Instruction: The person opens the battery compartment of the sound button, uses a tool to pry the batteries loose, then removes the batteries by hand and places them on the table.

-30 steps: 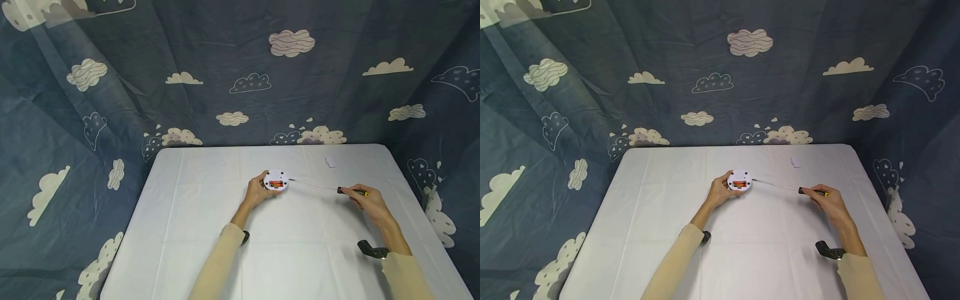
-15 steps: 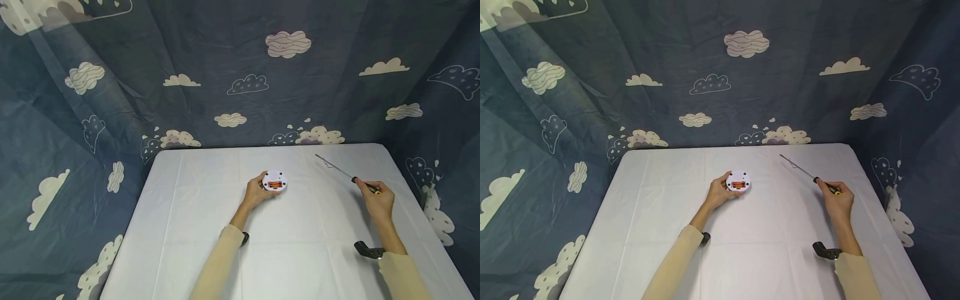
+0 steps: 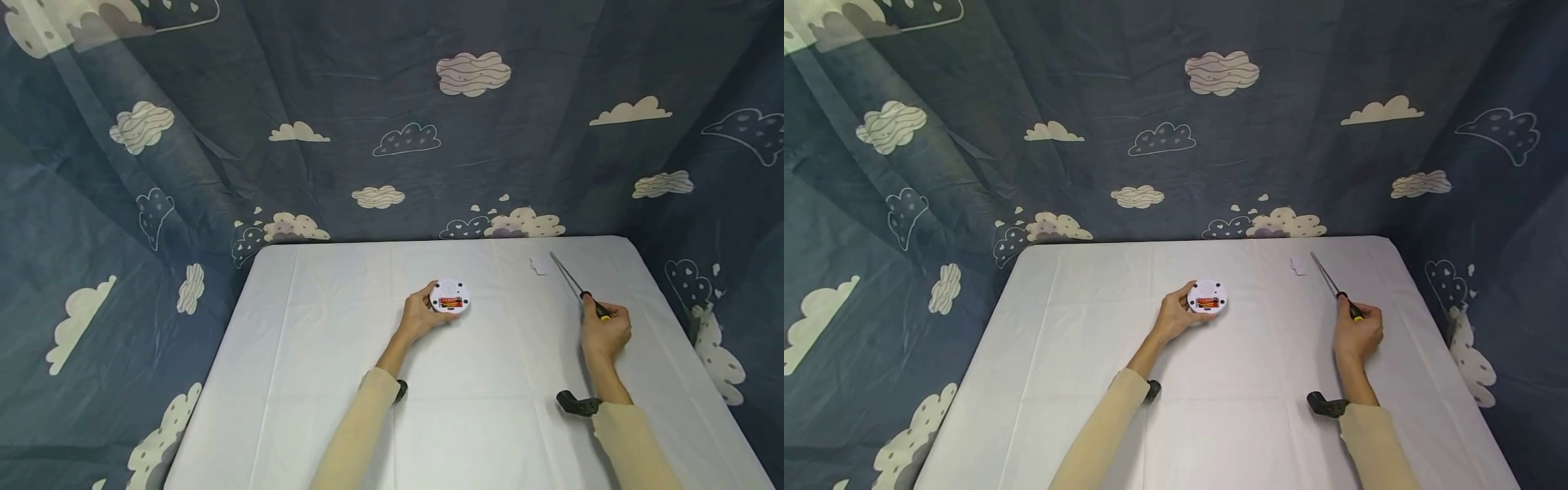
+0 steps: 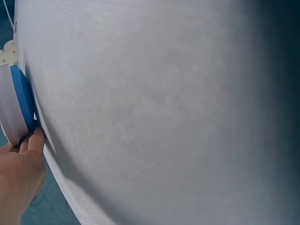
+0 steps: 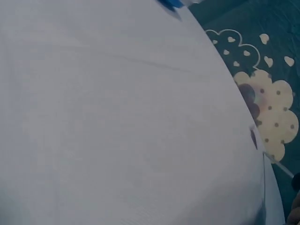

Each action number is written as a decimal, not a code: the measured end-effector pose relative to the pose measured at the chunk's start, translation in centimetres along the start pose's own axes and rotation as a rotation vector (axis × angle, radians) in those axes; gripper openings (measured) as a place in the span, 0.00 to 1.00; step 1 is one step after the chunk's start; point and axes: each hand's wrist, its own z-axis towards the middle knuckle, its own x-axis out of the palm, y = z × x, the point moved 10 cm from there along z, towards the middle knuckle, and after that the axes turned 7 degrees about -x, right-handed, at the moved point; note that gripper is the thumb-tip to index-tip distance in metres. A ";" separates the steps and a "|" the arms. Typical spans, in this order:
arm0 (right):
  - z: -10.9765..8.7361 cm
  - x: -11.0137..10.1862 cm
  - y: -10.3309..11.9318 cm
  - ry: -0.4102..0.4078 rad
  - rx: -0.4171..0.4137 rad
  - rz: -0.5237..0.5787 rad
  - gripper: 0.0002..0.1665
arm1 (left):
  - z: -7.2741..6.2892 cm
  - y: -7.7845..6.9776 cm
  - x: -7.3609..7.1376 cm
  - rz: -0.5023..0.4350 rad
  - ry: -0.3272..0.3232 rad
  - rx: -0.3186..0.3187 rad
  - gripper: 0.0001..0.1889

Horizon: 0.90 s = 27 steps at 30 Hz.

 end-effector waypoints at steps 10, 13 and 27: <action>-2.2 1.0 0.5 0.084 -0.125 -0.136 0.29 | 0.0 0.1 0.1 -0.003 0.004 -0.001 0.52; -2.6 1.4 0.7 0.109 -0.174 -0.162 0.27 | 0.0 0.1 0.1 0.003 0.002 -0.004 0.52; -3.0 2.2 2.9 0.177 -0.363 -0.312 0.30 | 0.1 0.1 0.1 0.004 0.010 0.012 0.52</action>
